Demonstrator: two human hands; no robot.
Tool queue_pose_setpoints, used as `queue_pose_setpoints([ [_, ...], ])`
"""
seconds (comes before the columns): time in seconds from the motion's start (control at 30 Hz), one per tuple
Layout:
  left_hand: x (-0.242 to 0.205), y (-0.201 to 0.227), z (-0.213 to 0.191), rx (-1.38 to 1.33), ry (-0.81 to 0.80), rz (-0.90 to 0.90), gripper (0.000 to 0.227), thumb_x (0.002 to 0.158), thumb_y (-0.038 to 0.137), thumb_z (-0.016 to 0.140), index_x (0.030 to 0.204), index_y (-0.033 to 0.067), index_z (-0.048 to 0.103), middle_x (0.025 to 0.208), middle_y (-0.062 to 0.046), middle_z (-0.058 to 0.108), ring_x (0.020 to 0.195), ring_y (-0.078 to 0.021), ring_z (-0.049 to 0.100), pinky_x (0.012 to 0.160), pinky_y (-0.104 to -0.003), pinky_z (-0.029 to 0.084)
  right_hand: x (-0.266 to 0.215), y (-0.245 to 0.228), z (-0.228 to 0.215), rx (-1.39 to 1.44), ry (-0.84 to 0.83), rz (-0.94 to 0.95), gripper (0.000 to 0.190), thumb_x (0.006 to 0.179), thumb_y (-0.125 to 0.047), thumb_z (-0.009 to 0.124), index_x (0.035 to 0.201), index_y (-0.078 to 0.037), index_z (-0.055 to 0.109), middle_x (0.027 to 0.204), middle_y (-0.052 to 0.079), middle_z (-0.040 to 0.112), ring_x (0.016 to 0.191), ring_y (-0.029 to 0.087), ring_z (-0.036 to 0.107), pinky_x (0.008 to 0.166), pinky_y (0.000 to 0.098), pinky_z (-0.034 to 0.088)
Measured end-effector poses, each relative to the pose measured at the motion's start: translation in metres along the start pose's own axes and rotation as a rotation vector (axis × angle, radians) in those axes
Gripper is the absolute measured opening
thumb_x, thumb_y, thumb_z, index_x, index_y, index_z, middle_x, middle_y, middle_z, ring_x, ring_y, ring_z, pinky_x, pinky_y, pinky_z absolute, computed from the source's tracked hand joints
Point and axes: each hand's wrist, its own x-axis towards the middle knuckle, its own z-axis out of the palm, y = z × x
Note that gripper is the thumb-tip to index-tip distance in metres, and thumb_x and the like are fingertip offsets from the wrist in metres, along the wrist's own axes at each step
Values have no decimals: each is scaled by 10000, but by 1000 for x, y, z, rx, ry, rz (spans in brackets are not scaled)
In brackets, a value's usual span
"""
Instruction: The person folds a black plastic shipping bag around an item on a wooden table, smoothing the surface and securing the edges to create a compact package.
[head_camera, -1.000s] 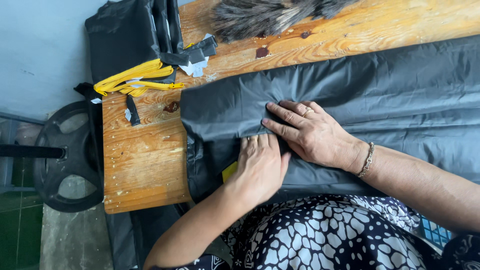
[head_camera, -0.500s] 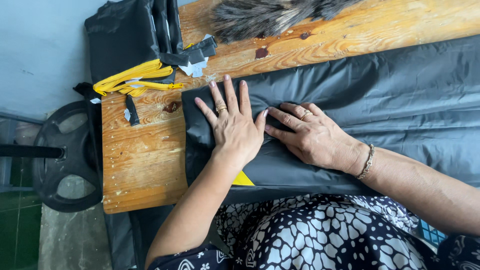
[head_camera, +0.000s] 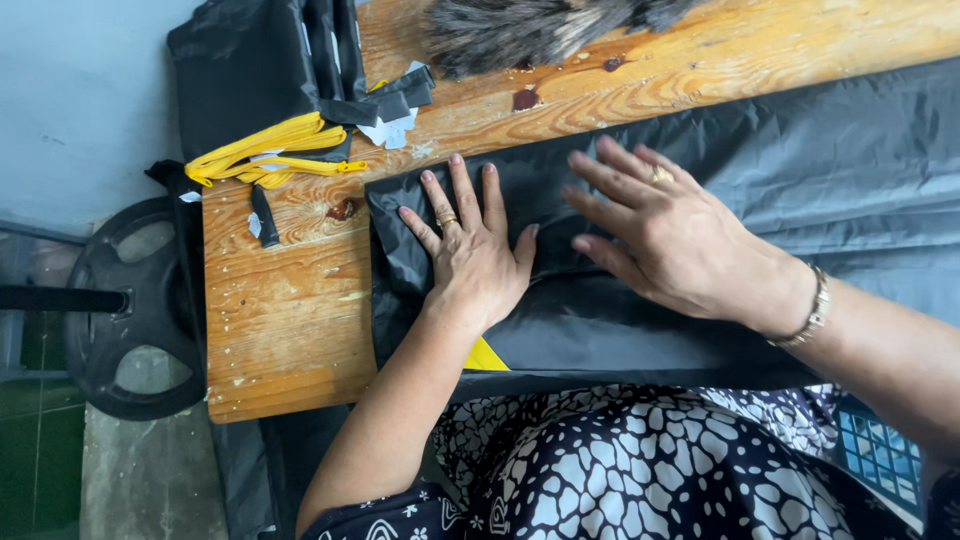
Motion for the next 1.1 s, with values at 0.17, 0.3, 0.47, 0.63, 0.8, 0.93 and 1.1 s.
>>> queue_pose_setpoints([
  [0.17,0,0,-12,-59,-38,-4,837,1021,565,403,1640,52,170,1684,-278,-71,1510,-584,-77,1107,-823,-18,2,22,51,-255,-49,70,743,1059,-562,326,1627,-84,326,1701,195,254,1568,413,193,1240,591,156],
  [0.3,-3,-3,-19,-77,-95,-41,829,1005,610,371,1654,138,164,1709,-200,-46,1531,-523,-78,1103,-819,-54,-10,41,58,-200,-130,163,815,1054,-606,272,1647,-51,202,1720,160,161,1580,367,104,1245,564,75],
  [0.47,-6,-20,-36,-113,-198,-147,891,982,681,332,1669,159,110,1715,-161,-123,1548,-484,-116,1083,-849,-9,-50,72,49,-254,-73,260,886,1031,-620,293,1640,20,226,1714,232,181,1581,414,136,1268,547,99],
  [0.63,-7,-26,-26,-46,-105,-163,911,1004,667,366,1648,58,156,1696,-258,-56,1528,-536,-66,1099,-831,49,-52,65,46,-398,63,228,868,1041,-581,370,1625,61,368,1695,267,316,1555,455,298,1256,573,234],
  [0.8,12,32,-74,28,75,96,870,1027,688,271,1581,18,302,1670,-296,111,1525,-506,2,1165,-760,-48,-44,57,46,-485,72,250,880,1043,-613,369,1574,85,433,1660,294,355,1529,460,342,1209,596,317],
  [0.93,38,55,-31,4,110,387,850,1022,682,343,1644,108,264,1700,-224,41,1544,-510,-32,1177,-778,-20,-32,56,62,-368,44,299,894,991,-593,417,1598,60,353,1673,292,294,1550,466,257,1230,622,215],
  [1.1,49,46,-18,-71,-110,366,775,1040,578,353,1652,118,228,1722,-231,82,1560,-523,-12,1179,-767,-58,-16,57,63,-173,-100,397,908,961,-575,474,1635,-6,260,1717,245,165,1580,453,89,1263,588,84],
])
